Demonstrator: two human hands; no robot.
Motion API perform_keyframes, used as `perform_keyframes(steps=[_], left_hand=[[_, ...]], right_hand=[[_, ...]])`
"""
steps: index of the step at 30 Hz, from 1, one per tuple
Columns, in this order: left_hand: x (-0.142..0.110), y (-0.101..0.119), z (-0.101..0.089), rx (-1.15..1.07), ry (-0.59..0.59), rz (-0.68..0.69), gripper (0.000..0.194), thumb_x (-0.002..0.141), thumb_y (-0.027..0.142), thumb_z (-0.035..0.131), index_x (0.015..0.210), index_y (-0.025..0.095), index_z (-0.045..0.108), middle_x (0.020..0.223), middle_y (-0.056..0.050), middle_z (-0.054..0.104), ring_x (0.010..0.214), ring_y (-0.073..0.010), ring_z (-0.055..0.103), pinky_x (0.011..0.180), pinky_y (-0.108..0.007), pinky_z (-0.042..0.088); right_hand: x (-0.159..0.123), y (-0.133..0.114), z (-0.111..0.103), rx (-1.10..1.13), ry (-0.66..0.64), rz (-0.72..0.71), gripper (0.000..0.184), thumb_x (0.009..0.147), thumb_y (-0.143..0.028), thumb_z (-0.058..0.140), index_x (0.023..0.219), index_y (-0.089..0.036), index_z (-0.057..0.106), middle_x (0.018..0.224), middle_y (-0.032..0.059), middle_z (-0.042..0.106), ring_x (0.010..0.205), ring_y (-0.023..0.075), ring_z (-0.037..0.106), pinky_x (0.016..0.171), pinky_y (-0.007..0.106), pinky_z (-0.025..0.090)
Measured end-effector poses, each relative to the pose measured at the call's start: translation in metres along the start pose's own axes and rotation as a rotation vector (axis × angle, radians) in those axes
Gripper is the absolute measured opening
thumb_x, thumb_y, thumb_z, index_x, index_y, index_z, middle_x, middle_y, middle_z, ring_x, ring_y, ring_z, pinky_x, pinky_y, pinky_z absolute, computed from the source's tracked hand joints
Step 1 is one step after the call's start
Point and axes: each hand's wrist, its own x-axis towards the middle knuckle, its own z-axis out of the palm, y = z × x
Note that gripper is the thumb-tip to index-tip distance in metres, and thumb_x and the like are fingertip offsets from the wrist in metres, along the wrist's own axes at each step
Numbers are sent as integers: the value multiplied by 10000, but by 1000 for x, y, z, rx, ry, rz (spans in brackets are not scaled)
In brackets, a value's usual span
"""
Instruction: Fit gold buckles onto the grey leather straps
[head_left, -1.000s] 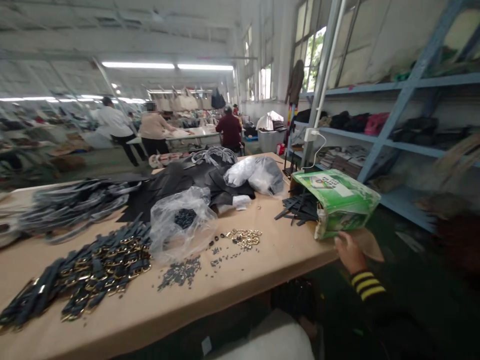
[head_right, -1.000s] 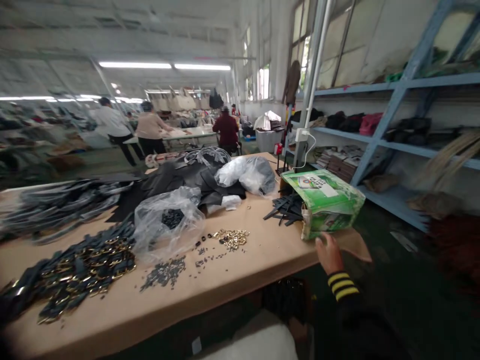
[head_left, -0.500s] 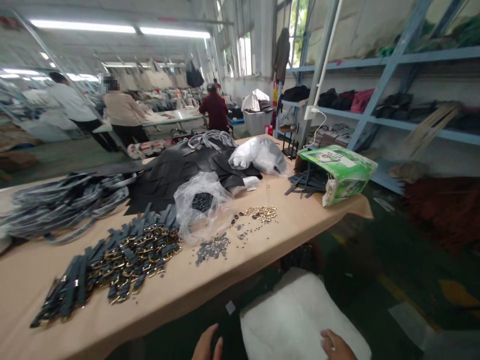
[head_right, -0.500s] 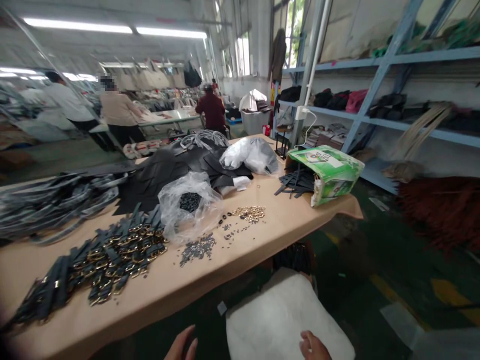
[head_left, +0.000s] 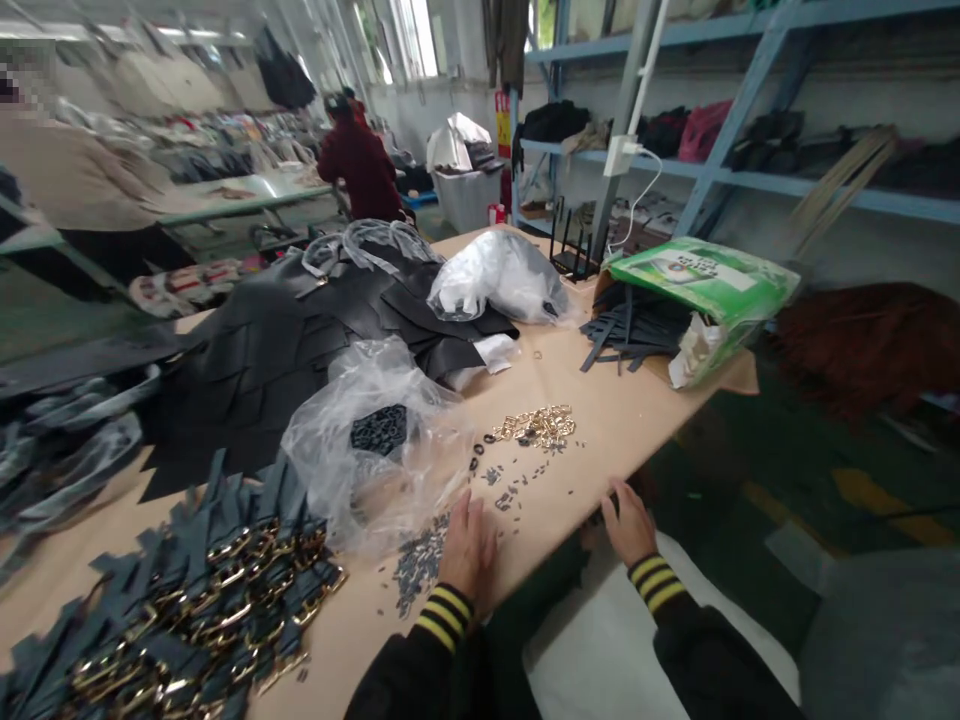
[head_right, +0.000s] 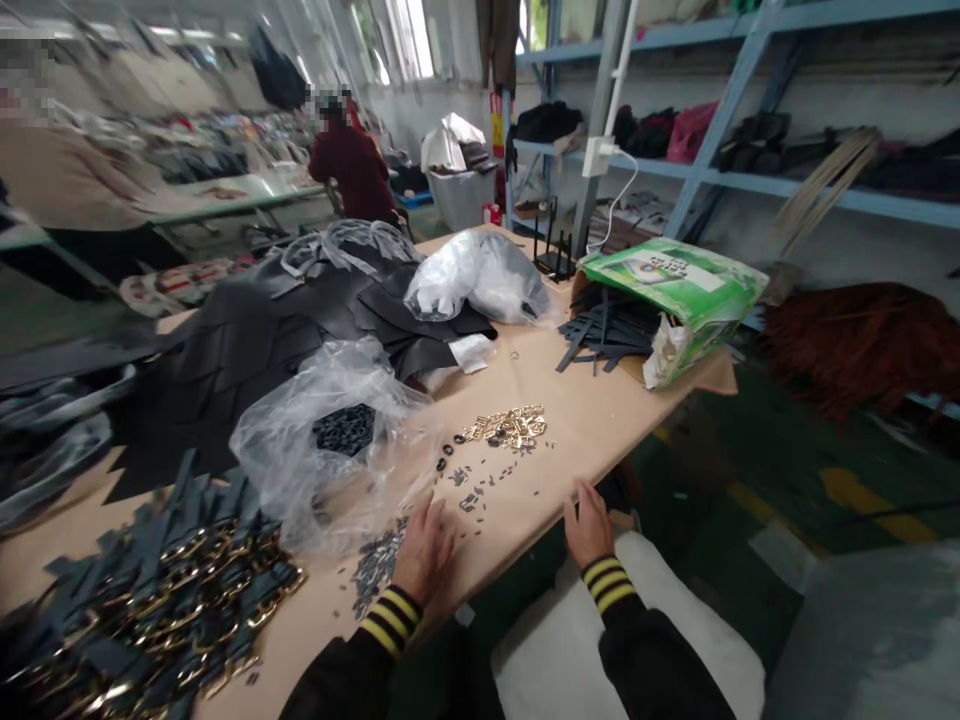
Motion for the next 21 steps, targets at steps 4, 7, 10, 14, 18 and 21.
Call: perform_keyframes(steps=[4, 7, 10, 14, 18, 21], left_hand=[[47, -37, 19, -48, -17, 29, 477, 814, 250, 417, 1240, 54, 330, 1303, -231, 353, 1235, -331, 332, 954, -521, 371], [73, -52, 29, -54, 11, 17, 489, 823, 277, 409, 1242, 36, 337, 1294, -248, 357, 1230, -344, 331, 940, -515, 386], [93, -64, 40, -41, 29, -36, 492, 826, 300, 414, 1247, 52, 360, 1284, -228, 386, 1224, -335, 345, 946, -501, 385], [105, -75, 44, -86, 22, -64, 465, 827, 293, 396, 1237, 74, 380, 1265, -190, 425, 1221, -317, 359, 953, -477, 392], [104, -76, 40, -75, 34, -56, 481, 806, 296, 417, 1247, 108, 380, 1244, -169, 468, 1182, -311, 418, 942, -469, 406], [108, -76, 45, -32, 101, -45, 544, 765, 326, 457, 1266, 128, 383, 1187, -177, 529, 1109, -338, 487, 900, -495, 423]], right_hand=[[67, -57, 40, -134, 99, -31, 507, 838, -263, 319, 1283, -24, 368, 1389, 186, 306, 1296, 265, 229, 1056, 445, 179], [83, -74, 51, -232, 159, -34, 524, 837, -260, 334, 1302, -20, 352, 1395, 182, 300, 1299, 276, 221, 1054, 458, 153], [89, -76, 53, -310, 190, -51, 516, 844, -278, 330, 1303, -47, 368, 1384, 148, 341, 1289, 247, 261, 1054, 412, 189], [89, -73, 55, -365, 208, -65, 519, 852, -314, 325, 1303, -60, 372, 1378, 139, 355, 1281, 243, 284, 1049, 406, 212], [94, -72, 53, -384, 209, -83, 551, 845, -366, 346, 1307, -66, 340, 1367, 155, 360, 1274, 240, 298, 1037, 398, 247], [140, -67, 25, -450, 147, 14, 650, 794, -416, 442, 1312, -47, 306, 1377, 198, 315, 1273, 256, 293, 1016, 381, 281]])
